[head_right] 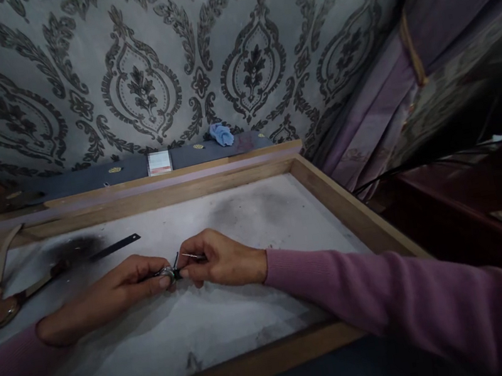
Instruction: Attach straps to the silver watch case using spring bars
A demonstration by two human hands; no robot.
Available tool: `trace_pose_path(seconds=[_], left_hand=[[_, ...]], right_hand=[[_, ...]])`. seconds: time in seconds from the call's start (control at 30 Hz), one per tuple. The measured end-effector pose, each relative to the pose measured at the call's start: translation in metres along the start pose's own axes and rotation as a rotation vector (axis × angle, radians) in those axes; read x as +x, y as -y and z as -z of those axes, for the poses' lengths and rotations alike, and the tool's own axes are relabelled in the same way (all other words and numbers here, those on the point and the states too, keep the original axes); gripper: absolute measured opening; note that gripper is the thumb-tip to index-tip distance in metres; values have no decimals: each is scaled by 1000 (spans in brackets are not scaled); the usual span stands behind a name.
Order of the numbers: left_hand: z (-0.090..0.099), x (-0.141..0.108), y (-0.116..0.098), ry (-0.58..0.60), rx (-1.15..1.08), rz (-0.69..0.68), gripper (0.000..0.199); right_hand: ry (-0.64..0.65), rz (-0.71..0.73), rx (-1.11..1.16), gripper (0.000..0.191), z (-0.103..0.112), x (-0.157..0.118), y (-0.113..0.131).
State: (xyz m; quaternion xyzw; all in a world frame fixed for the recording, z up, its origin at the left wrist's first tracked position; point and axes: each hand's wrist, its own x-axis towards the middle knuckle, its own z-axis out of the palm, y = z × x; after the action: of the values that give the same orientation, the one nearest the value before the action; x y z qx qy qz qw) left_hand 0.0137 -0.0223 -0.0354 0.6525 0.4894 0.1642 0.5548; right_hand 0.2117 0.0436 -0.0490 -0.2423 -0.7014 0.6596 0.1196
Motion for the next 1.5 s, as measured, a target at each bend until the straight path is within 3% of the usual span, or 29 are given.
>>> trace_pose_path(seconds=[0.27,0.43,0.73,0.9,1.03,1.27,1.5], left_hand=[[1,-4,-2,-44,34,21,27],[-2,-7,-4,2,14,76,25],[2,-2,1,-81,58,48,28],[4,0,3,-147,21,33,32],[1,1,4,-210,250,-38,27],[-6,1,3,-297,729,-87,27],[-2,0,-8,-241,838,-13,20]], right_hand=[[-3,16,38,6,1,1,0],[-152,37,50,14,12,0,1],[-78,-34,109,21,10,0,2],[-256,-11,142,19,24,4,-1],[-351,-78,193,13,31,5,0],[-318,-172,247,6,24,-2,-1],[-269,-168,246,7,18,-14,-3]])
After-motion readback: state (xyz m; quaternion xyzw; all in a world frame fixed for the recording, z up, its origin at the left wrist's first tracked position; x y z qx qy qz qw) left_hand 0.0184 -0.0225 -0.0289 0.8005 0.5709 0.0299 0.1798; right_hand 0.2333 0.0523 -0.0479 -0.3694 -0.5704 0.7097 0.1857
